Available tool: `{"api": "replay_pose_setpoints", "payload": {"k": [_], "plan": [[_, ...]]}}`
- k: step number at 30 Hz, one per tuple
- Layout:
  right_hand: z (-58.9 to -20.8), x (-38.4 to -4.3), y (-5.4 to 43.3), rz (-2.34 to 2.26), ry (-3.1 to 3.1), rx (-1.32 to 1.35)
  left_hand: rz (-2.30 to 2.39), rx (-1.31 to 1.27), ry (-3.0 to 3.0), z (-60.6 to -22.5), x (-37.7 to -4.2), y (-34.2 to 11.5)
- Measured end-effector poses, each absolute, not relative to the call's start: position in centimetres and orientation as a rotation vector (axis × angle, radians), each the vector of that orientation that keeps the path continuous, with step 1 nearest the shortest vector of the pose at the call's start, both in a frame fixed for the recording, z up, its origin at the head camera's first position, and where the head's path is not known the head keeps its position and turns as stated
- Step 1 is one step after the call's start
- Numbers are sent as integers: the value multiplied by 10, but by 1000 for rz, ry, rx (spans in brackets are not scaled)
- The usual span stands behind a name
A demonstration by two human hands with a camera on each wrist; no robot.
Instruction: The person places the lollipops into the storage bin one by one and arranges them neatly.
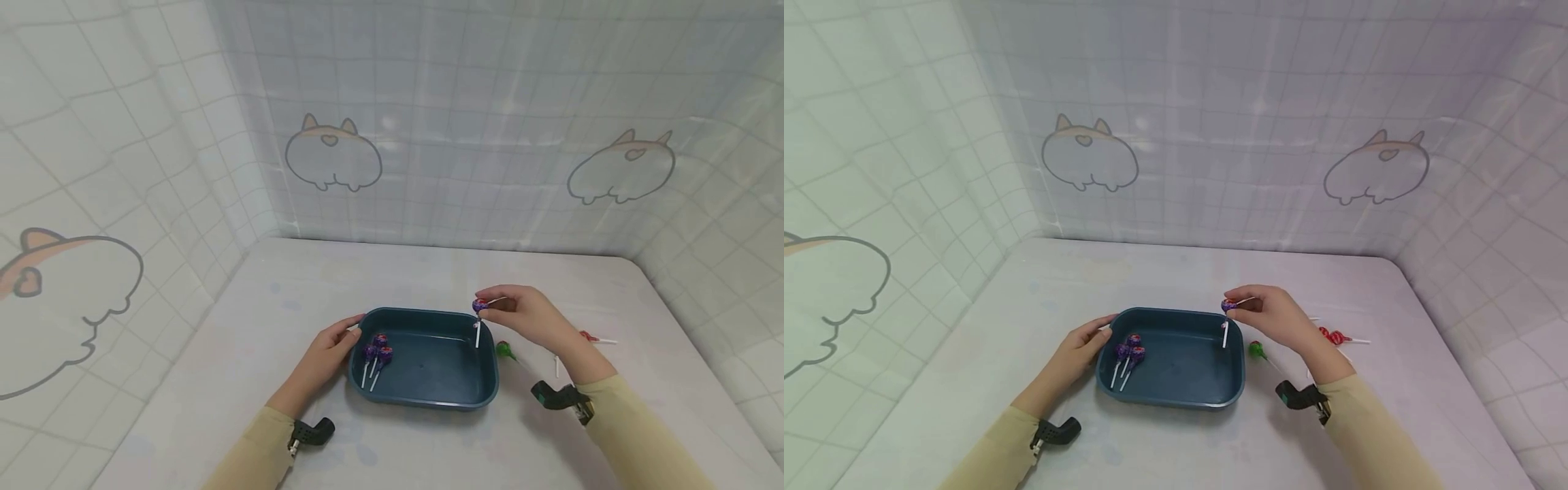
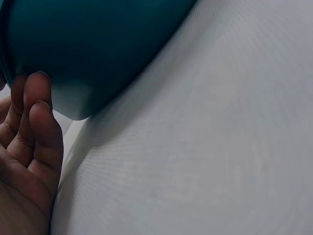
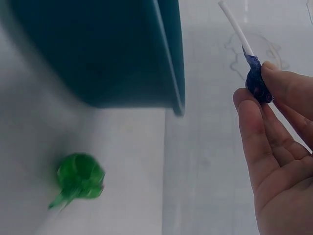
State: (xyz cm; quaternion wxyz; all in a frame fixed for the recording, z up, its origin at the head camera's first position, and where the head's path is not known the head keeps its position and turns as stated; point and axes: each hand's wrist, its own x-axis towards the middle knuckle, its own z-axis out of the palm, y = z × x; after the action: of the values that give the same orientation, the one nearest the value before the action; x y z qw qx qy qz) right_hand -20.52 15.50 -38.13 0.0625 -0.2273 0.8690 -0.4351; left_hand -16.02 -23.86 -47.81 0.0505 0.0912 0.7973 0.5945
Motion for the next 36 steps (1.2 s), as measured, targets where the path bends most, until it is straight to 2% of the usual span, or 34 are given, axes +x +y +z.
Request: {"api": "replay_pose_setpoints", "payload": {"k": [27, 36], "plan": [[-378, -223, 62, -1086, 2458, -1162, 1829, 307, 2461, -489, -164, -241], [-385, -228, 38, -933, 2460, -1194, 1802, 274, 2443, -475, -160, -238]]}}
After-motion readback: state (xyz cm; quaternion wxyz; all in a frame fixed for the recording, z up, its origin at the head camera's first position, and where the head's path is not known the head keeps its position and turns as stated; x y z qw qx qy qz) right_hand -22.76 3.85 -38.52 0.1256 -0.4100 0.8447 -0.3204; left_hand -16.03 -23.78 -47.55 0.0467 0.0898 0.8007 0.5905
